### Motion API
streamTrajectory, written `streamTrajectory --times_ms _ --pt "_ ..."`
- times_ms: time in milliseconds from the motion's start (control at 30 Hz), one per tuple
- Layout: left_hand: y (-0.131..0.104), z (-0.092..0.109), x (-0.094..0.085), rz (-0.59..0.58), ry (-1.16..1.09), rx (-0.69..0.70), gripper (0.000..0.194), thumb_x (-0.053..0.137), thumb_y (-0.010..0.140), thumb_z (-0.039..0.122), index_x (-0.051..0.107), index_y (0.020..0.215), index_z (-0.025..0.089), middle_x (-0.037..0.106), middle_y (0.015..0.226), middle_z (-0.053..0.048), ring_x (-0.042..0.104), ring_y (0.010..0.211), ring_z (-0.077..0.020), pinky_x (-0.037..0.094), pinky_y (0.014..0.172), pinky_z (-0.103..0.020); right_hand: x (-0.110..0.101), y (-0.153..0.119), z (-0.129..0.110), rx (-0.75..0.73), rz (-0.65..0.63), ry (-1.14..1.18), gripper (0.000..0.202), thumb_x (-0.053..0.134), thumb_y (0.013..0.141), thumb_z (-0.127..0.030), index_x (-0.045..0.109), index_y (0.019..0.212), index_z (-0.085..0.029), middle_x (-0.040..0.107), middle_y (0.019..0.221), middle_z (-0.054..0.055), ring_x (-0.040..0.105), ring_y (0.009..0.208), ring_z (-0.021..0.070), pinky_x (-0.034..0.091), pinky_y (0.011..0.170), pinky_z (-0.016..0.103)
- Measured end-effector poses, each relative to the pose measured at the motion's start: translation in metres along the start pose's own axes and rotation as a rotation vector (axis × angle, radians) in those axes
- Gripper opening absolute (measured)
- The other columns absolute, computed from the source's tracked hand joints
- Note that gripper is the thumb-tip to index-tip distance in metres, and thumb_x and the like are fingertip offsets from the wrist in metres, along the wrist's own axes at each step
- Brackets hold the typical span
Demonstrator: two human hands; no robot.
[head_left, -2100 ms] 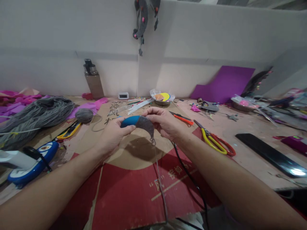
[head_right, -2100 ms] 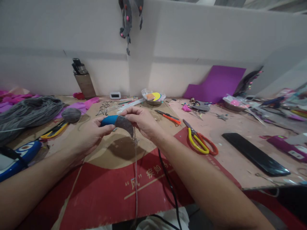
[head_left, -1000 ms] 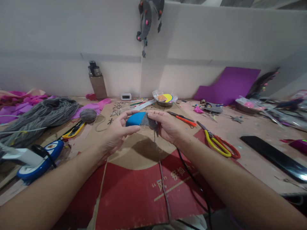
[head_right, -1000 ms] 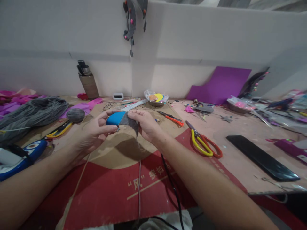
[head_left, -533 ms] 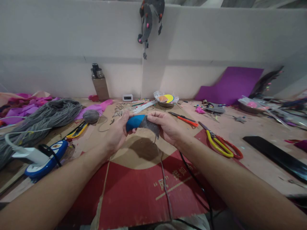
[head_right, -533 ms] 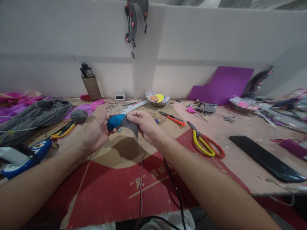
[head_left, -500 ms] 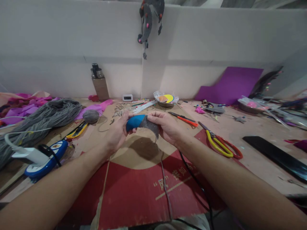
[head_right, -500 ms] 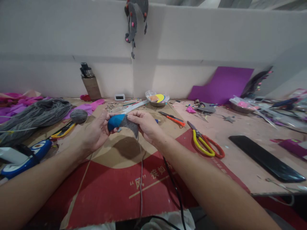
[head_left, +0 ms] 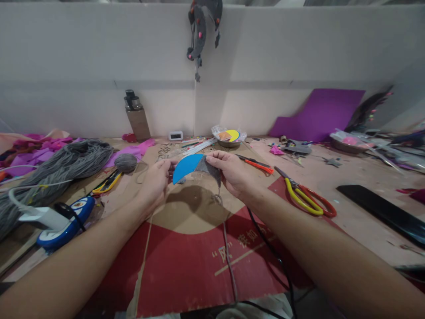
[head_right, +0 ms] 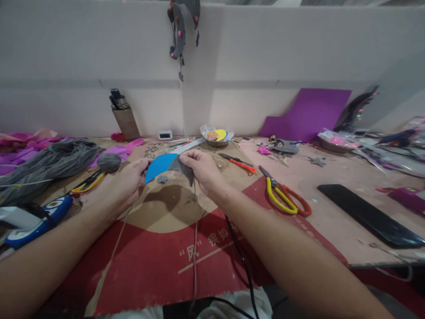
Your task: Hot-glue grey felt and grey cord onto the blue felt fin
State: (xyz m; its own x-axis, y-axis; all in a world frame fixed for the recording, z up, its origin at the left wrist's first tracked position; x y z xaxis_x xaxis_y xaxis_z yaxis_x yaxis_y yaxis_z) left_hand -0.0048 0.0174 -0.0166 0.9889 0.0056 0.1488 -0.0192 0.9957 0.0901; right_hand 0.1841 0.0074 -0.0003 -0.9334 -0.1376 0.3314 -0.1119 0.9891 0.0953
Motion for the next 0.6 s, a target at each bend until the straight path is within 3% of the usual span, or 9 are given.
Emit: streamTrajectory --times_ms 67,167,300,433,533,600 --pt "0.005 -0.001 -0.005 0.038 0.039 -0.009 0.009 0.057 0.074 0.022 0.056 0.067 0.017 0.049 0.059 0.001 0.040 0.049 -0.0086 0.031 0.046 -0.021 -0.003 0.003 0.001 -0.003 0.026 -0.016 0.025 0.080 0.061 -0.035 0.061 0.069 -0.019 0.058 0.065 -0.002 0.049 0.061 0.0093 0.039 0.058 0.024" --pt "0.004 0.002 -0.007 -0.018 0.071 -0.030 0.023 0.050 0.068 0.019 0.036 0.051 0.020 0.028 0.047 0.006 0.022 0.041 -0.0065 0.016 0.040 -0.022 -0.004 0.004 0.002 0.015 0.024 -0.021 0.026 0.079 0.061 -0.034 0.062 0.072 -0.019 0.059 0.068 -0.002 0.050 0.062 0.0097 0.039 0.061 0.026" --pt "-0.003 0.009 -0.007 -0.048 0.081 -0.018 0.031 0.050 0.071 0.022 0.024 0.053 0.022 0.020 0.047 0.008 0.015 0.039 -0.0060 0.011 0.040 -0.022 -0.004 0.004 0.003 -0.003 0.031 -0.035 0.024 0.078 0.064 -0.034 0.060 0.072 -0.019 0.058 0.067 -0.002 0.049 0.060 0.0091 0.037 0.059 0.026" --pt "-0.001 0.011 -0.006 -0.051 0.111 0.037 0.035 0.057 0.080 0.033 0.032 0.058 0.021 0.025 0.050 0.008 0.018 0.040 -0.0061 0.013 0.041 -0.022 -0.003 0.004 0.003 -0.008 0.034 -0.030 0.025 0.077 0.063 -0.035 0.060 0.073 -0.019 0.058 0.067 -0.002 0.050 0.060 0.0096 0.037 0.059 0.026" --pt "0.006 0.008 -0.007 -0.060 0.109 0.073 0.034 0.060 0.081 0.041 0.045 0.060 0.019 0.040 0.053 0.005 0.033 0.045 -0.0071 0.025 0.044 -0.021 -0.002 0.004 0.002 -0.007 0.037 -0.025 0.026 0.078 0.062 -0.034 0.060 0.072 -0.018 0.059 0.065 -0.003 0.050 0.059 0.0092 0.037 0.058 0.026" --pt "0.010 0.005 -0.007 -0.085 0.096 0.067 0.022 0.065 0.077 0.035 0.057 0.069 0.017 0.053 0.061 0.002 0.046 0.053 -0.0088 0.036 0.051 -0.021 -0.001 0.003 0.002 -0.011 0.036 -0.029 0.027 0.078 0.062 -0.035 0.060 0.072 -0.018 0.058 0.064 -0.003 0.049 0.058 0.0090 0.036 0.056 0.025"
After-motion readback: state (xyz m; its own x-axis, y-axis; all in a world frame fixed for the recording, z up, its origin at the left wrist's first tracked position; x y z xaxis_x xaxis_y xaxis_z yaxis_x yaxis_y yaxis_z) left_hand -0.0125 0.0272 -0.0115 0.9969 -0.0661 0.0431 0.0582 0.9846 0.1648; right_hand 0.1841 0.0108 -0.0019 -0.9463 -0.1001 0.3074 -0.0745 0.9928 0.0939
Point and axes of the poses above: each hand's wrist, its own y-axis towards the middle knuckle, its own x-axis out of the palm, z = x × y, the point moved 3 cm from there along y, towards the middle knuckle
